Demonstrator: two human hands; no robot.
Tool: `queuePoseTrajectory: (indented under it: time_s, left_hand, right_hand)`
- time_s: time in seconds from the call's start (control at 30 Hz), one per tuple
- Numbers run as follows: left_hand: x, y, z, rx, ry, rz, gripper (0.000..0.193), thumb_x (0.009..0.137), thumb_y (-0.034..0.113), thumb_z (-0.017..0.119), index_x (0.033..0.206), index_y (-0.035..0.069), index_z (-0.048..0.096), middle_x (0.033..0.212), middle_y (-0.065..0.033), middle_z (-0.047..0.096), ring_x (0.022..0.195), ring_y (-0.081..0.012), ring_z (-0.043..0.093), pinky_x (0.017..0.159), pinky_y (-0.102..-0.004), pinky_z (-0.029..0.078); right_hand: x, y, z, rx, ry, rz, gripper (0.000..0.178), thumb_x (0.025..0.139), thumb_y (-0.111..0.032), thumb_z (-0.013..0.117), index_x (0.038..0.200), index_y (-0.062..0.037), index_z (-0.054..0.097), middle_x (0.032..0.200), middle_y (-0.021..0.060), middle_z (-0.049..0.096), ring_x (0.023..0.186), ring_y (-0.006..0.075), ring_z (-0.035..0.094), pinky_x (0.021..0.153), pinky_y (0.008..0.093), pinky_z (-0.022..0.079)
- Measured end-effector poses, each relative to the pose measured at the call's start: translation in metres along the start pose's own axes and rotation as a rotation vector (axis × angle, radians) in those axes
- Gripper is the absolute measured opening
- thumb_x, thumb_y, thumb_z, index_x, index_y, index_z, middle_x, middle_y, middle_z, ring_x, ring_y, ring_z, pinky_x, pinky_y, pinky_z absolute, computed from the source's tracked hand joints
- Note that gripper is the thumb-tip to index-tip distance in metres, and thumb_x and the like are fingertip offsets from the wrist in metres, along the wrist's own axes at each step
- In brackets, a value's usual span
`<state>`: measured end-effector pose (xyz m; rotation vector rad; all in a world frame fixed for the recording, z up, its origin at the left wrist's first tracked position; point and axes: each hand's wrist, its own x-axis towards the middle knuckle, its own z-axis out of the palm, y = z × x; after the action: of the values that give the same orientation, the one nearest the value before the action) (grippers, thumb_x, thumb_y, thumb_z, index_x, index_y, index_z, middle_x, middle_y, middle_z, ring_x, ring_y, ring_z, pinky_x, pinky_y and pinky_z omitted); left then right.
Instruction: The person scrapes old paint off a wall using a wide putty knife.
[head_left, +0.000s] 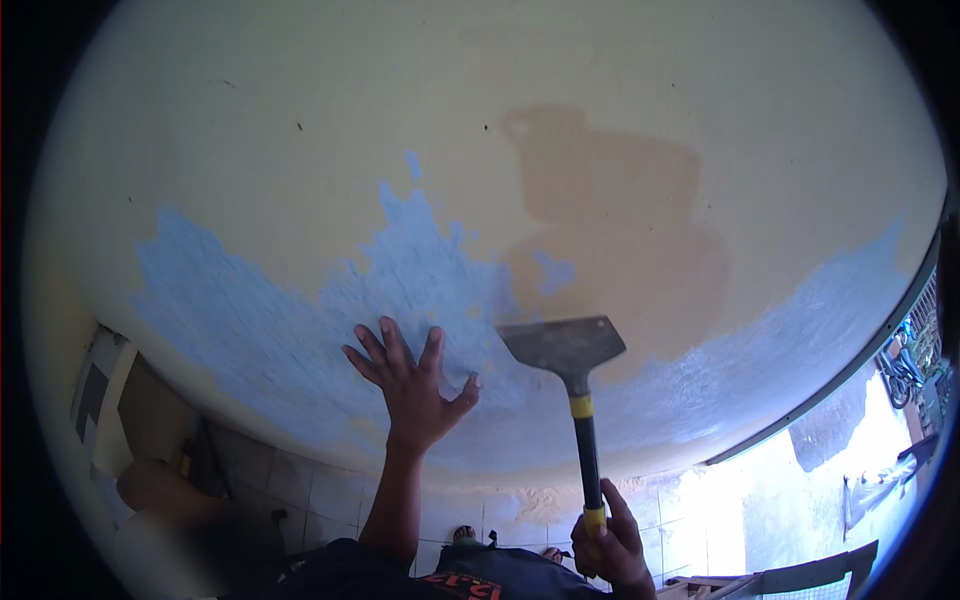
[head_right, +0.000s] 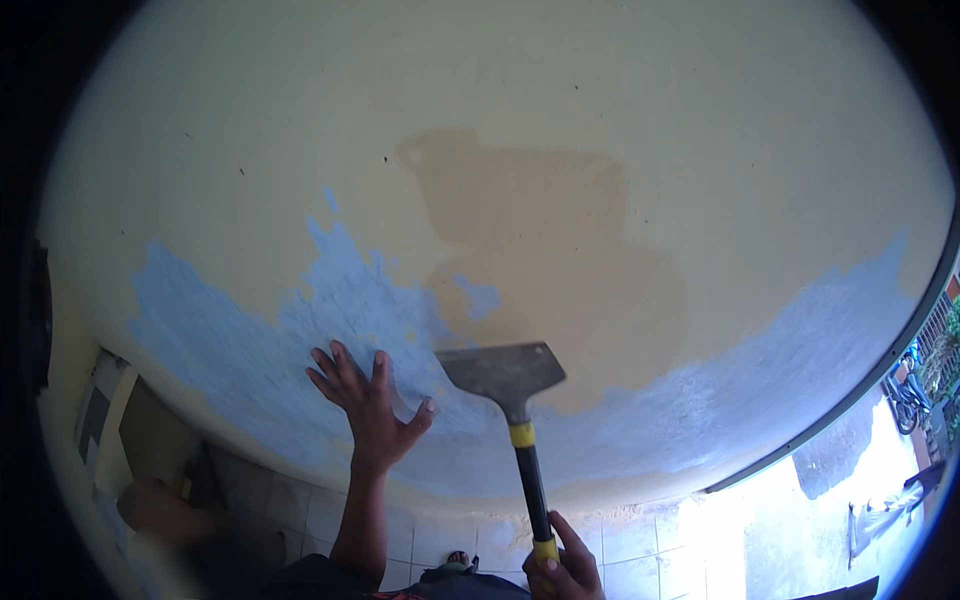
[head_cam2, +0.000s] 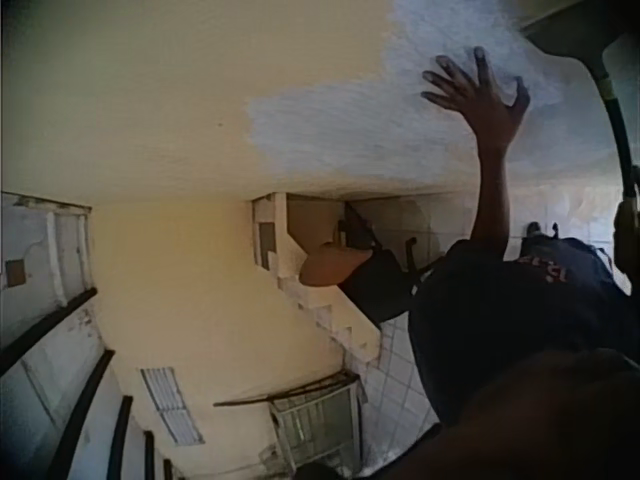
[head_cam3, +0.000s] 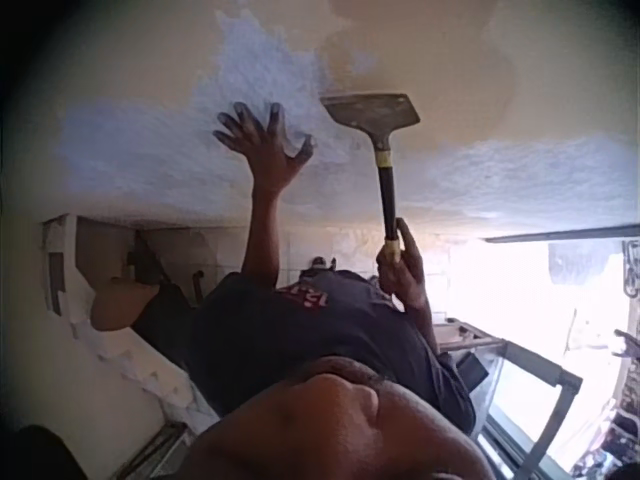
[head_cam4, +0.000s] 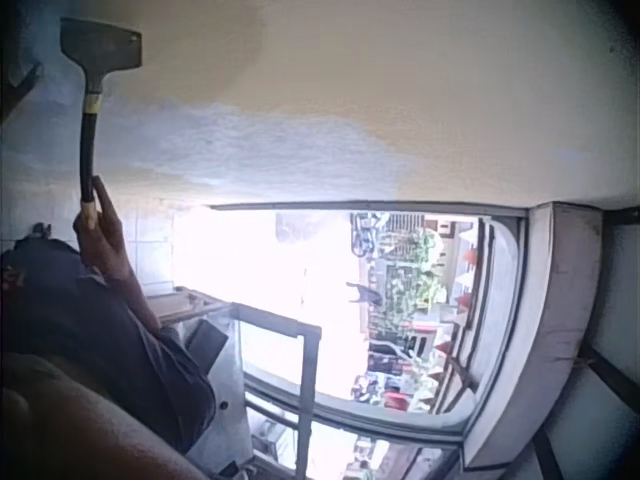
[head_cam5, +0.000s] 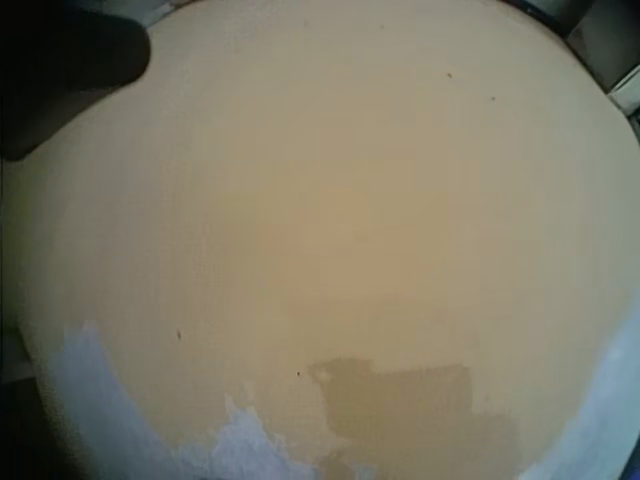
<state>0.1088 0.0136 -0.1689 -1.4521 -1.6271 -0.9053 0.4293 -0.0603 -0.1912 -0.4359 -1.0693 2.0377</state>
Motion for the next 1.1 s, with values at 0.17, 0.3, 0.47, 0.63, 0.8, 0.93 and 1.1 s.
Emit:
queuePoseTrajectory:
  time_s: [0.17, 0.3, 0.47, 0.63, 0.8, 0.93, 1.1]
  left_hand:
    - [0.000, -0.001, 0.001, -0.062, 0.016, -0.034, 0.080, 0.080, 0.057, 0.056, 0.148, 0.028, 0.023, 0.155, -0.0216, -0.005, 0.139, -0.0495, -0.013, 0.101, -0.0719, -0.009]
    - [0.000, -0.003, -0.002, 0.016, -0.001, -0.011, 0.088, 0.081, 0.063, 0.053, 0.150, 0.024, 0.014, 0.154, -0.0231, -0.006, 0.138, -0.0517, -0.011, 0.102, -0.0701, -0.007]
    - [0.005, 0.000, 0.002, -0.006, 0.013, -0.012, 0.087, 0.082, 0.062, 0.052, 0.150, 0.024, 0.014, 0.154, -0.0231, -0.006, 0.138, -0.0515, -0.011, 0.102, -0.0702, -0.008]
    - [0.002, -0.002, -0.001, -0.047, 0.040, -0.046, 0.081, 0.081, 0.060, 0.053, 0.149, 0.029, 0.020, 0.155, -0.0209, -0.005, 0.139, -0.0489, -0.013, 0.101, -0.0707, -0.010]
    - [0.004, -0.002, 0.000, -0.053, 0.049, -0.030, 0.081, 0.081, 0.060, 0.053, 0.149, 0.028, 0.021, 0.155, -0.0220, -0.005, 0.139, -0.0493, -0.013, 0.101, -0.0705, -0.010]
    - [0.005, -0.003, -0.009, 0.002, -0.029, 0.002, 0.090, 0.082, 0.060, 0.054, 0.151, 0.022, 0.011, 0.154, -0.0244, -0.007, 0.138, -0.0506, -0.012, 0.102, -0.0692, -0.008]
    - [-0.009, -0.016, -0.022, -0.328, 0.011, -0.027, 0.089, 0.080, 0.057, 0.058, 0.150, 0.020, 0.016, 0.152, -0.0284, -0.006, 0.138, -0.0509, -0.011, 0.102, -0.0700, -0.007]
  right_hand:
    - [-0.023, -0.020, -0.005, -0.034, 0.120, 0.053, 0.062, 0.097, -0.014, 0.046, 0.150, -0.0211, 0.014, 0.071, 0.0111, 0.045, 0.045, 0.0095, 0.036, 0.038, 0.0254, 0.034]
    - [-0.001, -0.033, 0.003, -0.099, 0.094, -0.023, 0.051, 0.094, -0.026, 0.058, 0.132, 0.0017, 0.038, 0.075, 0.0093, 0.054, 0.055, 0.0150, 0.050, 0.044, 0.0321, 0.039]
    - [-0.012, -0.041, -0.012, -0.047, 0.121, 0.076, 0.060, 0.096, -0.012, 0.046, 0.149, -0.0216, 0.020, 0.072, 0.0114, 0.046, 0.043, 0.0086, 0.036, 0.036, 0.0234, 0.032]
    - [-0.012, -0.041, -0.004, -0.103, 0.103, 0.063, 0.062, 0.094, -0.012, 0.049, 0.149, -0.0177, 0.020, 0.068, 0.0104, 0.046, 0.043, 0.0094, 0.039, 0.036, 0.0235, 0.034]
    - [0.003, -0.031, -0.005, -0.130, 0.012, -0.014, 0.060, 0.095, -0.012, 0.048, 0.149, -0.0162, 0.021, 0.070, 0.0122, 0.048, 0.043, 0.0099, 0.041, 0.036, 0.0242, 0.034]
    - [0.000, -0.001, -0.029, -0.080, -0.085, -0.052, 0.061, 0.096, -0.014, 0.046, 0.149, -0.0186, 0.016, 0.071, 0.0112, 0.046, 0.045, 0.0110, 0.040, 0.037, 0.0255, 0.036]
    - [-0.018, 0.086, -0.074, 0.025, 0.035, 0.109, 0.062, 0.096, -0.012, 0.050, 0.149, -0.0182, 0.019, 0.077, 0.0091, 0.050, 0.051, 0.0091, 0.040, 0.045, 0.0241, 0.040]
